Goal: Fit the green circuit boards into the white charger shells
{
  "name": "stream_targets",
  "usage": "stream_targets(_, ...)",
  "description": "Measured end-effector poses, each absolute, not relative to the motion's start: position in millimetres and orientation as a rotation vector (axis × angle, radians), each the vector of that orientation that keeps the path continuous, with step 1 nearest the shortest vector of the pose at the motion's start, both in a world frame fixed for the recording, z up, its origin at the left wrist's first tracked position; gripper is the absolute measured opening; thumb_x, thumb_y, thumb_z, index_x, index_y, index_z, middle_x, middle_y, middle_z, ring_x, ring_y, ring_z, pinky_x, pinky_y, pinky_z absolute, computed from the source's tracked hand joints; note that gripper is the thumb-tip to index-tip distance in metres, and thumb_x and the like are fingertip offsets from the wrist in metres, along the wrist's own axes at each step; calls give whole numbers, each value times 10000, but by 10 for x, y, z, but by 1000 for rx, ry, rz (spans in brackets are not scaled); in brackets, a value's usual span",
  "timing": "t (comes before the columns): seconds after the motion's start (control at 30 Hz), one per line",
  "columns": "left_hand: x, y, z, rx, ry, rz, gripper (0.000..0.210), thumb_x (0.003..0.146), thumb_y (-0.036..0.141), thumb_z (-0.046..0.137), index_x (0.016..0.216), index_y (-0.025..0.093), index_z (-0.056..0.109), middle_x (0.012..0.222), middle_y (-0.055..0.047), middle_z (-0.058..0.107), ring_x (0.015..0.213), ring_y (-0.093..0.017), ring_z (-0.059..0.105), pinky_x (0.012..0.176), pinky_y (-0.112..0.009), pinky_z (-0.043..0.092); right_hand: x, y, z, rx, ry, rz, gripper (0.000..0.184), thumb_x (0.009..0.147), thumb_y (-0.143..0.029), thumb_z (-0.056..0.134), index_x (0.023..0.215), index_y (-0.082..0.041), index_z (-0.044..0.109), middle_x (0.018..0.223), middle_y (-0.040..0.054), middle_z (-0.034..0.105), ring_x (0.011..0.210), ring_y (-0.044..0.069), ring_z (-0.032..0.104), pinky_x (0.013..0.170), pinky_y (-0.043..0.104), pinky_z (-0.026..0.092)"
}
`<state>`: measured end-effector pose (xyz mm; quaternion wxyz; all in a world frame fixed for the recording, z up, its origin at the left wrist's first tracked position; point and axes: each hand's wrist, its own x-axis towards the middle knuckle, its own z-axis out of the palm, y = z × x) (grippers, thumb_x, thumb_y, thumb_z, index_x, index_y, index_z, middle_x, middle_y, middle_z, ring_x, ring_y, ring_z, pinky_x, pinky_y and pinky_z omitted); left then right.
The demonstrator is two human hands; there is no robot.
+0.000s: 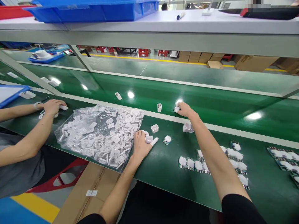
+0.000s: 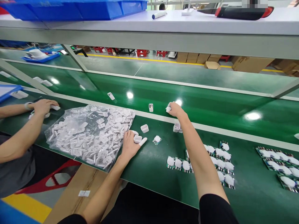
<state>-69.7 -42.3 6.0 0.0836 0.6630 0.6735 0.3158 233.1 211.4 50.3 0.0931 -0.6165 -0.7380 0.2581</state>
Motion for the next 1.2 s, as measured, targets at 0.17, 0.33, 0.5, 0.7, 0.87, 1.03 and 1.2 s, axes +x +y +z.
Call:
stream_targets(0.17,-690,-610,26,1848,1950,1036,788,760,550,981,1309,216,524,1313,-123,589,1317,-388,607,1191,-625,541,2250,1835,717,-1445,-2017,924,325,1043,-329,758,1339,-197,726,1392,131,760,1186,232,754,1135,469,638)
stream_targets(0.33,-765,-568,488,1864,1895,1206,501,964,410,798,1373,263,547,1358,-134,585,1355,-349,636,1206,-552,539,2189,1308,1014,-1106,-1750,1109,413,936,-391,776,1318,-236,758,1352,104,796,1202,252,774,1189,512,619)
stream_targets(0.5,-722,40,944,1939,1859,550,360,873,316,835,1177,251,654,1186,-97,735,1096,-321,741,935,-410,574,2129,870,1206,-925,-1494,1241,493,1011,-648,625,1300,-275,767,1105,53,815,1031,268,828,1070,574,689)
stream_targets(0.7,-571,422,978,1976,1788,518,242,751,89,762,782,241,577,867,-71,738,891,-304,753,855,-395,557,2238,530,1378,-791,-1228,1306,464,878,-587,906,1215,-281,811,1198,72,847,984,281,850,1102,608,687)
stream_targets(0.87,-324,368,1154,2045,1410,1060,247,837,179,723,992,256,546,1232,-120,794,1324,-337,743,1118,-489,586,2370,301,1574,-696,-1306,1183,528,842,-479,972,1306,-324,777,1262,72,841,1048,307,872,1002,570,736)
stream_targets(1.03,329,328,1273,1917,637,1587,467,849,248,775,1010,296,339,1004,-4,695,883,-217,768,770,-389,623,2474,-69,1882,-539,-1435,917,437,905,-348,916,1315,-357,767,1251,63,822,1104,293,860,931,496,764)
stream_targets(1.2,909,221,1349,1754,312,1568,482,957,319,757,1184,322,332,921,54,457,706,-117,559,633,-268,505,2666,-388,2022,-596,-1566,675,547,848,-363,963,1366,-343,785,1193,109,839,1178,372,824,1026,641,730)
